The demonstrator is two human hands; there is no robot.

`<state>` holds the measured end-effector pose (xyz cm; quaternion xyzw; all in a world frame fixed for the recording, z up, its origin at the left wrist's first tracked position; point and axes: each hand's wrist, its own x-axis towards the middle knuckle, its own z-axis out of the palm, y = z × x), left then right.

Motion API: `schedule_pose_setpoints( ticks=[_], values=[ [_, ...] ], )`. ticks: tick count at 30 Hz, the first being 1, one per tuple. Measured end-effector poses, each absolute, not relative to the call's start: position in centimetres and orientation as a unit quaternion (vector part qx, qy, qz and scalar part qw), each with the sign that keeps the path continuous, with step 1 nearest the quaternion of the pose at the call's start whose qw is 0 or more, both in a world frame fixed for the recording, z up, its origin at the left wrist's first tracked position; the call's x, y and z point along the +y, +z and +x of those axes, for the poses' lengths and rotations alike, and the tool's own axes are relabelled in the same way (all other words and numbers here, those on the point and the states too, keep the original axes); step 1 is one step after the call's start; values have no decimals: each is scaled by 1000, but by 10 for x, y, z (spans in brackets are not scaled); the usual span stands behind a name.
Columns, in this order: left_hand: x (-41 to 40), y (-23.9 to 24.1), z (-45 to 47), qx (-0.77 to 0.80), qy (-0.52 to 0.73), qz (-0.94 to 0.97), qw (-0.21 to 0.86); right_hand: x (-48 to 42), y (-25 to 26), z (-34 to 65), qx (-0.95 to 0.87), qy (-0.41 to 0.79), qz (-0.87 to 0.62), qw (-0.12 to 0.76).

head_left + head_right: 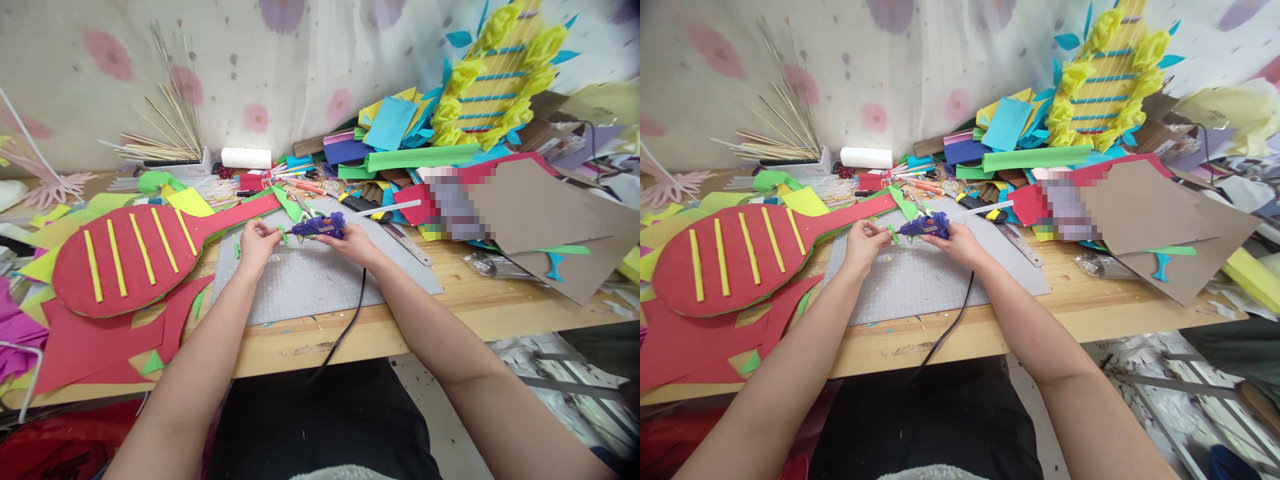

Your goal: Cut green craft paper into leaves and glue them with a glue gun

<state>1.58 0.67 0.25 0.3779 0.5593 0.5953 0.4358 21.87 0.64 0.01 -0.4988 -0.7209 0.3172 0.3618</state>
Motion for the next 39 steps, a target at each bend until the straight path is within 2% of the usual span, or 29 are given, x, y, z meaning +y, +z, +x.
schedule_pose_setpoints(
  ticks=[25,33,39],
  values=[
    [7,7,12,561,607,353,438,2,9,219,-732,333,-502,318],
    [8,6,13,561,609,344,442,3,6,221,-723,322,-505,345],
    [7,7,15,559,607,338,453,2,6,218,-727,314,-511,335]
  ],
)
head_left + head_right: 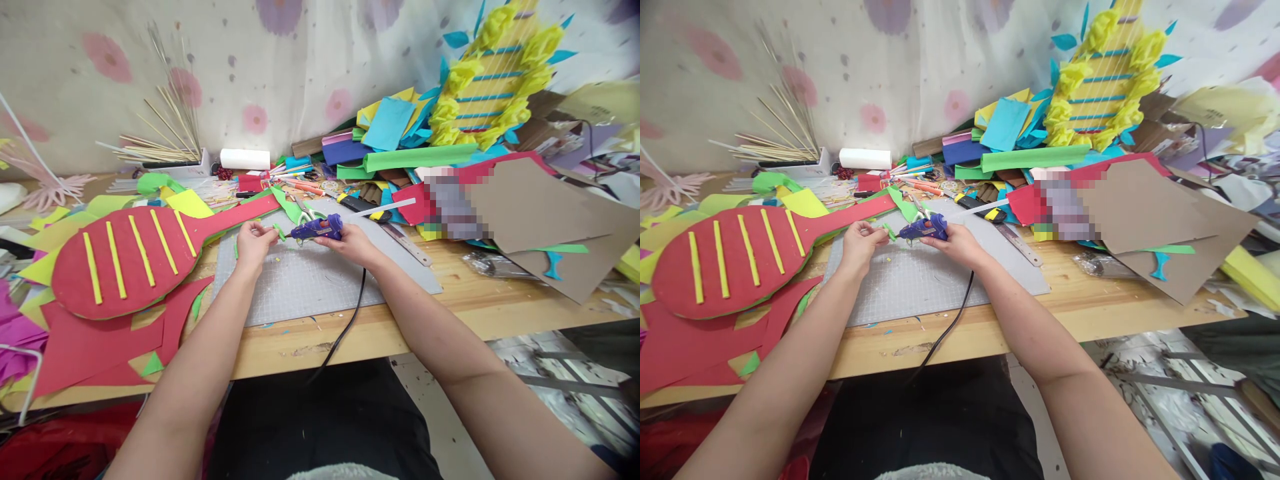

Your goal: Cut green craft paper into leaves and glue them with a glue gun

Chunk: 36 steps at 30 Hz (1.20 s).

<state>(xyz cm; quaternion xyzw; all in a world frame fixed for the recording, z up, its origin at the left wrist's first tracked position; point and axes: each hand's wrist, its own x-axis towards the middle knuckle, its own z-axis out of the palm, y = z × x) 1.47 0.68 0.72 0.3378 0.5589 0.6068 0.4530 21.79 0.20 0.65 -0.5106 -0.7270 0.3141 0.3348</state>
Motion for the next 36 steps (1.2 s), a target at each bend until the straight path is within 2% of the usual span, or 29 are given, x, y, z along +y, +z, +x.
schedule_pose_setpoints(
  ticks=[7,12,15,22,28,31,32,36],
  values=[
    [7,10,12,556,611,319,465,4,13,227,-731,303,-525,313],
    [8,10,10,535,622,286,495,20,15,257,-630,259,-599,421],
    [9,10,11,523,635,264,504,31,9,272,-576,227,-650,440],
    [11,5,13,480,657,286,506,43,-12,265,-605,141,-708,336],
    [10,3,15,458,665,280,520,25,10,276,-634,24,-740,224],
    [8,3,20,459,660,274,527,9,27,268,-657,116,-728,159],
    [7,3,22,462,657,272,531,6,29,260,-675,159,-702,162],
    [3,2,29,453,642,285,549,5,24,207,-679,384,-539,318]
  ],
)
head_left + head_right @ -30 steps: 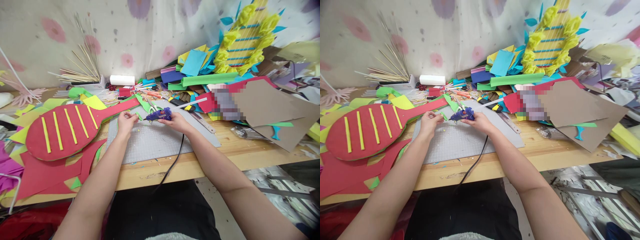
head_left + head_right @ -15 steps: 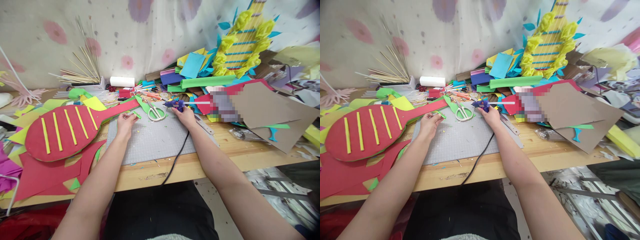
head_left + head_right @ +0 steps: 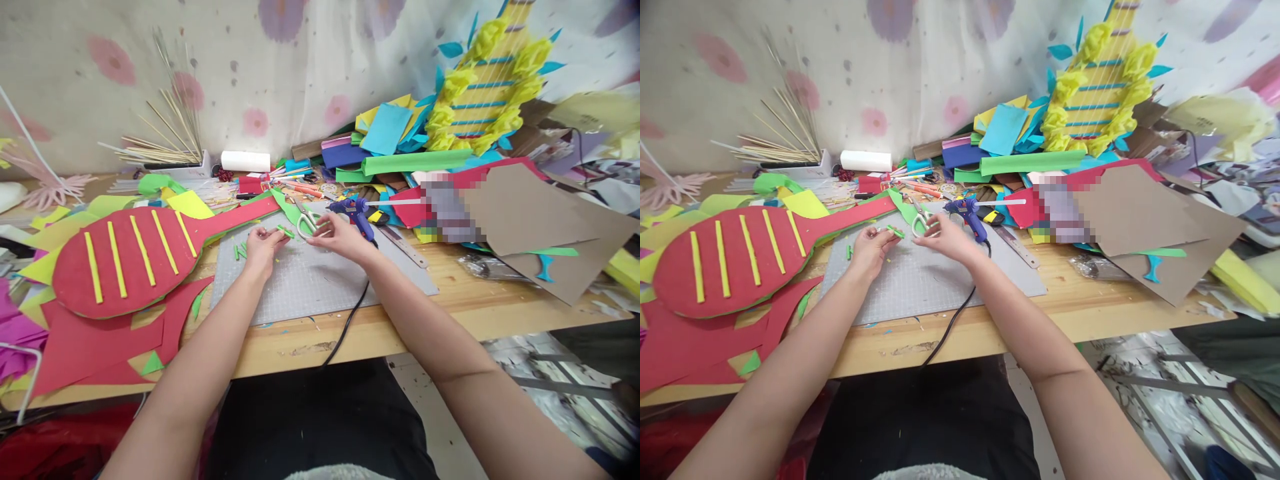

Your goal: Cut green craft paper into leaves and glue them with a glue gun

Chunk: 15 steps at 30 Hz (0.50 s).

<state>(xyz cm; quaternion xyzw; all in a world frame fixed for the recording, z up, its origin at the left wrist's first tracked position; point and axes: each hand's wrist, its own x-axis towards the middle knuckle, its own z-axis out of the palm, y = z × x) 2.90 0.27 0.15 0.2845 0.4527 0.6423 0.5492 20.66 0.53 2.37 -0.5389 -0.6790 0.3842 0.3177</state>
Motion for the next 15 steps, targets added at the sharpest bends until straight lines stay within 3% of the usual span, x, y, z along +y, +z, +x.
schedule_pose_setpoints(
  ticks=[3,15],
  values=[
    [1,1,31,460,636,288,549,13,12,170,-638,467,-481,378],
    [1,2,31,501,639,258,523,17,-8,146,-586,407,-529,459]
  ],
)
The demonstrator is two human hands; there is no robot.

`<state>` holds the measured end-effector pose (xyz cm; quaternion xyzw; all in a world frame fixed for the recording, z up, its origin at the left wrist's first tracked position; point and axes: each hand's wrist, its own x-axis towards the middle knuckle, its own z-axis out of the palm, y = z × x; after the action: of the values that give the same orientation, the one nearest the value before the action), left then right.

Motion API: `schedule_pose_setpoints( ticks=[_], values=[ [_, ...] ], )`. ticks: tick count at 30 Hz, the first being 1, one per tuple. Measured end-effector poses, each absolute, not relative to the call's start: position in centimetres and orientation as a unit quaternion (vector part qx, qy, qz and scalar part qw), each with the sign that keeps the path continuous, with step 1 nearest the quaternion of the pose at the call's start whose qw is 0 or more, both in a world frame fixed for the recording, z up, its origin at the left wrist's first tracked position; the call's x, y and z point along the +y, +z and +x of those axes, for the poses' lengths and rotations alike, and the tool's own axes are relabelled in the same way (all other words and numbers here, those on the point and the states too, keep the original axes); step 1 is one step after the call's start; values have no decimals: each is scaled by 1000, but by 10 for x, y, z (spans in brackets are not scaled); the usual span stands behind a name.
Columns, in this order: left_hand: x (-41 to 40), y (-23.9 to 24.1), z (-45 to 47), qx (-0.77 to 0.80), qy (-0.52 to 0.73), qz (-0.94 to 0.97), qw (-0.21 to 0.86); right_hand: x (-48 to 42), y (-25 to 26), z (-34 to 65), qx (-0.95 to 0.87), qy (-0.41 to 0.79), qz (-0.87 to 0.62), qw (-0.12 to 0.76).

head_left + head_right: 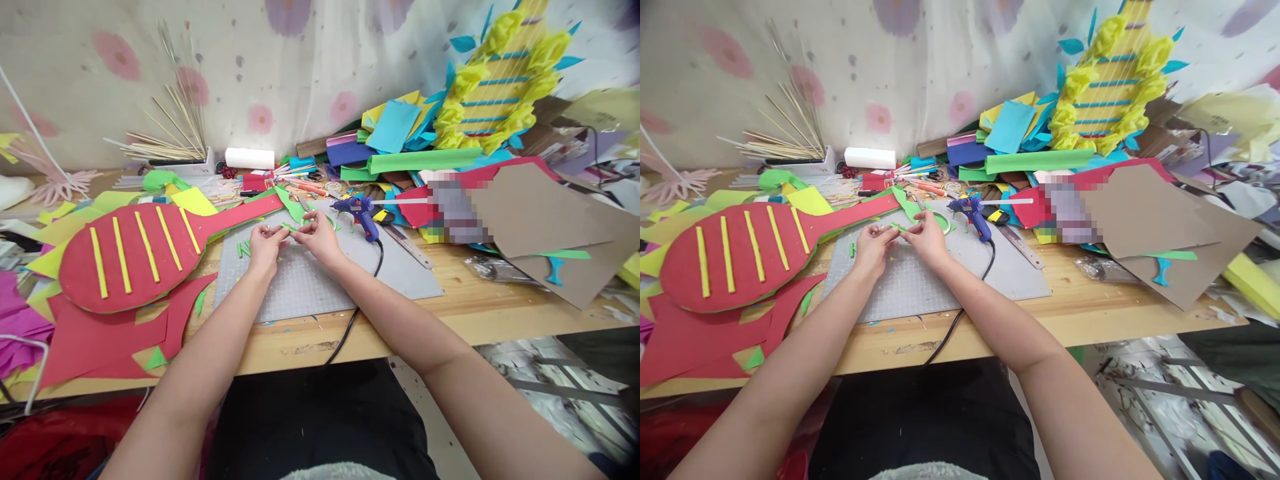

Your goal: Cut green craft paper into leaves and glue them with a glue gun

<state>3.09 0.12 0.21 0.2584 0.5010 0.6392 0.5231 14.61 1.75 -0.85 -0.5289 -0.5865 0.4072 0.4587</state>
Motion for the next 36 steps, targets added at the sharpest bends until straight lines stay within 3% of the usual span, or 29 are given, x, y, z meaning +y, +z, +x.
schedule_pose_setpoints(
  ticks=[9,14,22,30,36],
  values=[
    [0,4,34,458,665,206,552,15,-9,143,-569,466,-471,487],
    [0,5,34,416,668,190,586,16,-5,144,-534,551,-425,480],
    [2,0,32,408,661,217,591,13,0,144,-513,587,-425,461],
    [4,-1,28,422,659,271,561,15,-7,149,-577,517,-452,443],
    [7,-5,27,396,674,292,551,18,-8,150,-682,366,-471,422]
  ],
)
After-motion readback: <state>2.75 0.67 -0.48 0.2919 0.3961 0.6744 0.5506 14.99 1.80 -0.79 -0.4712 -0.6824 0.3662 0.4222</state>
